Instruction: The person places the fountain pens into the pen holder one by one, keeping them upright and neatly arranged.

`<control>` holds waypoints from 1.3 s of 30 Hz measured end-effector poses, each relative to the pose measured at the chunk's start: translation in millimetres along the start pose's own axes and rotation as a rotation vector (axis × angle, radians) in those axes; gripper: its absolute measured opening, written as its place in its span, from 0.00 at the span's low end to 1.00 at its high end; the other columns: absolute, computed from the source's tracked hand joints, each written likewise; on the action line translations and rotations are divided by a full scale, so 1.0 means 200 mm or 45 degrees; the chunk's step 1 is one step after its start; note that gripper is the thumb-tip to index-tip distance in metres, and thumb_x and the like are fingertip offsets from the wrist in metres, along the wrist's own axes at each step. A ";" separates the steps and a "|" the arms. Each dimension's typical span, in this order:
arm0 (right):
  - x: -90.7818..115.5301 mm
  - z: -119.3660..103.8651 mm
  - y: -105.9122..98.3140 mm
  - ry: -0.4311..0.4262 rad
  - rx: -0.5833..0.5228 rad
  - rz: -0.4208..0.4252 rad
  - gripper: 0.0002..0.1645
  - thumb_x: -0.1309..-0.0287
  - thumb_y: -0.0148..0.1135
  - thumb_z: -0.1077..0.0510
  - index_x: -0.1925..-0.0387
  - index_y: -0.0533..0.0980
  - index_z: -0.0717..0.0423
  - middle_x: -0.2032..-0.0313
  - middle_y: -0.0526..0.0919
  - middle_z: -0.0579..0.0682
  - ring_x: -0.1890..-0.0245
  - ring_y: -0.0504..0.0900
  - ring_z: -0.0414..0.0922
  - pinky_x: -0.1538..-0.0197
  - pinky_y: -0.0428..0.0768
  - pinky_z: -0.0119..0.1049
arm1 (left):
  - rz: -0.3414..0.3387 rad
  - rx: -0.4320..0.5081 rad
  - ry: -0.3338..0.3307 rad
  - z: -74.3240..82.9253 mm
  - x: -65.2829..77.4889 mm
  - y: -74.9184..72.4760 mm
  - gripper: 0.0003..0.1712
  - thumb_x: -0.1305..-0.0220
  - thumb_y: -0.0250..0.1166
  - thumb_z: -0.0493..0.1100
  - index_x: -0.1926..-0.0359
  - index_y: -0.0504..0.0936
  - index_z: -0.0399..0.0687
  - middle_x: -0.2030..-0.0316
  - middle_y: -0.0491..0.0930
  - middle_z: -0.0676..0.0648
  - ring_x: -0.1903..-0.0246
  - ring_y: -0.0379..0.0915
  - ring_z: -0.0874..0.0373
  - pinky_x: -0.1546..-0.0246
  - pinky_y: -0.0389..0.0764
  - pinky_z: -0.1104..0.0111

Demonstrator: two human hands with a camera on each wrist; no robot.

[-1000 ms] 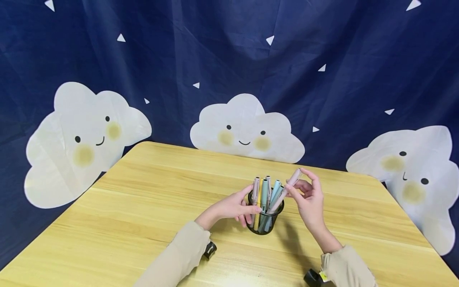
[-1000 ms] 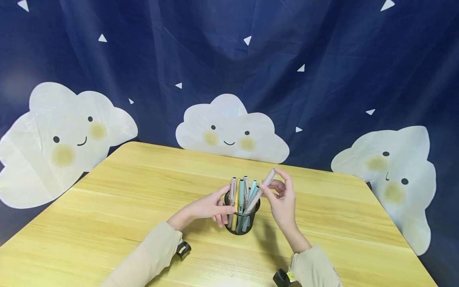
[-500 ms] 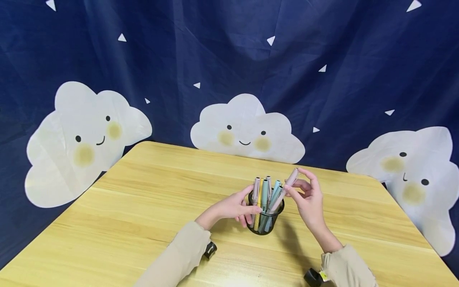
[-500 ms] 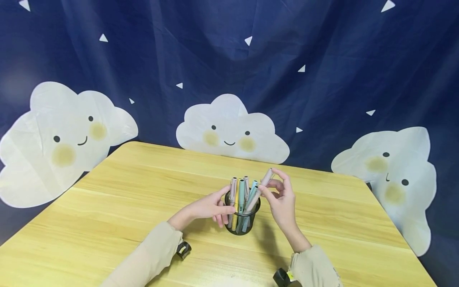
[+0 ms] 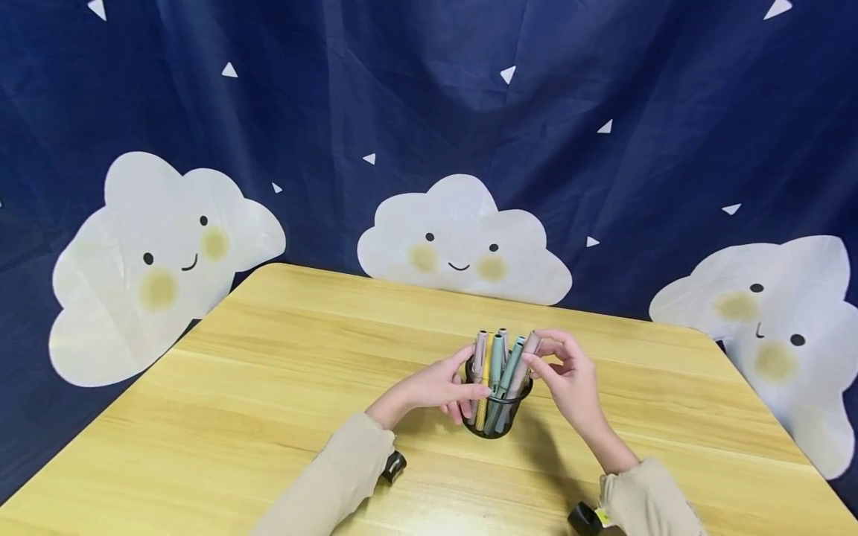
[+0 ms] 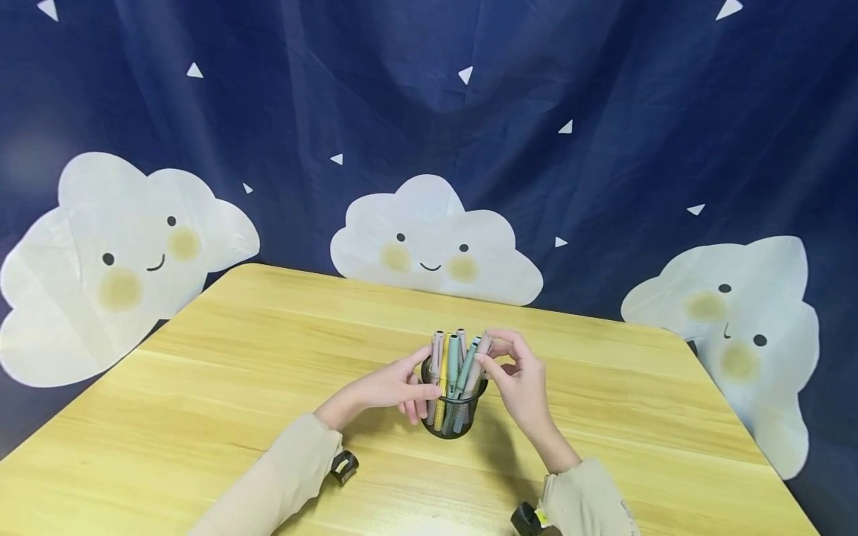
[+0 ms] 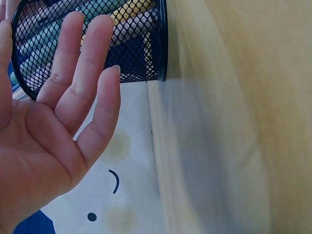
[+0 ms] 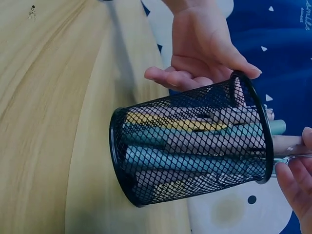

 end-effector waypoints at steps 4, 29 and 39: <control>0.04 0.22 -0.04 -0.052 -0.006 -0.019 0.14 0.54 0.62 0.74 0.62 0.74 0.69 0.73 0.77 0.53 0.75 0.76 0.38 0.79 0.76 0.27 | -0.002 0.003 0.005 0.01 0.00 0.00 0.45 0.41 0.60 0.51 0.31 0.41 0.58 0.81 0.79 0.43 0.83 0.77 0.45 0.84 0.72 0.64; 0.04 0.08 -0.04 0.057 -0.045 0.047 0.05 0.55 0.57 0.81 0.74 0.75 0.73 0.72 0.76 0.59 0.77 0.77 0.37 0.75 0.76 0.25 | -0.020 -0.010 0.035 0.02 -0.02 0.01 0.46 0.40 0.59 0.51 0.31 0.40 0.56 0.82 0.79 0.43 0.83 0.77 0.46 0.83 0.73 0.62; 0.13 0.46 -0.14 0.061 0.034 -0.004 0.07 0.48 0.61 0.66 0.64 0.77 0.61 0.65 0.79 0.53 0.74 0.79 0.40 0.75 0.77 0.30 | 0.028 -0.025 0.063 0.02 0.00 -0.01 0.46 0.42 0.62 0.50 0.31 0.43 0.60 0.82 0.78 0.42 0.83 0.76 0.43 0.80 0.77 0.55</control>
Point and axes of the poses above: each hand's wrist, its own x-axis away from the middle knuckle, its own y-axis out of the palm, z = x × y, the point moved 7 cm from there along -x, towards the middle knuckle
